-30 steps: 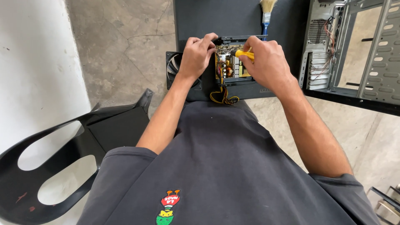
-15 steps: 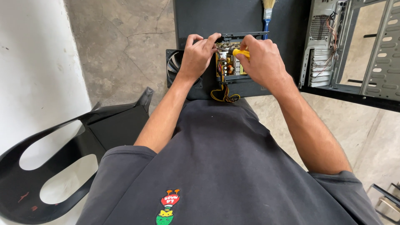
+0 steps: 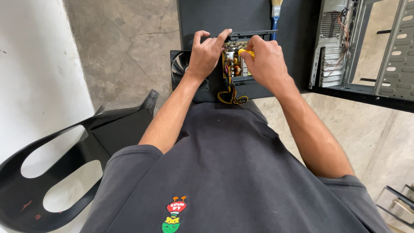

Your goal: Reassembling a computer power supply unit by installing the cooling fan and screwing the metal outer casing back together.

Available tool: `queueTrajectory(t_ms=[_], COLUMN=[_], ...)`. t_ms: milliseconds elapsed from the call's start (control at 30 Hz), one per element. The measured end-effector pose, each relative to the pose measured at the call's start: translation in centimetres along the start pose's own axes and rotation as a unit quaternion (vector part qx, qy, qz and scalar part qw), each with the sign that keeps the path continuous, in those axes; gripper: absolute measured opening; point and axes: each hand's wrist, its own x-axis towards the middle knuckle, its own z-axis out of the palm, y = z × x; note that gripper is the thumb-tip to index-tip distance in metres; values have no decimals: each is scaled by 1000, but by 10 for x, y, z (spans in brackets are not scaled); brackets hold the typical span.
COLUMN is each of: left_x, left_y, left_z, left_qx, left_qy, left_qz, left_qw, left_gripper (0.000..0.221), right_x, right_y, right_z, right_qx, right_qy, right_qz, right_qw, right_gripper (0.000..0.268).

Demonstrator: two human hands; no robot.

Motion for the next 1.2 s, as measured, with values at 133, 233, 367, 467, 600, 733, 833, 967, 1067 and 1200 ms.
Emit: queueTrajectory(t_ms=[133,233,367,467,600,733,833,967,1067,1200], left_x=[-5,-6,-7,-8,-6,-4,-5,-4,-3,-4], left_y=[1,3,8,12,18,19,19,24,26,26], left_z=[11,15,17,21,23,24,26,25,22,22], left_qx=[8,0,-20,-54,-60,-56,-48,-49,-68,-86], left_qy=[6,2,-8,-27,-50,-58,-50,-44,-45,-44], left_qz=[-13,-32,-97,-150,-209,-228,-226,-254,-272,-288], left_qw=[1000,999,995,987,975,970,972,965,959,953], left_gripper=[52,62,74,84,86,90,92,92,90,91], right_x=[-1,-2,-2,1,6,10,16,23,28,33], right_y=[-6,-4,-11,-13,-16,-20,-18,-22,-20,-19], right_z=[10,21,28,34,39,36,37,28,27,30], right_qx=[25,9,-4,-17,-41,-40,-62,-69,-77,-107], right_qy=[4,38,55,62,51,43,38,17,4,-10], right_qz=[55,48,48,51,73,74,75,67,62,59], right_qw=[998,998,997,997,995,996,995,995,995,992], right_gripper=[21,21,23,23,24,24,26,29,29,29])
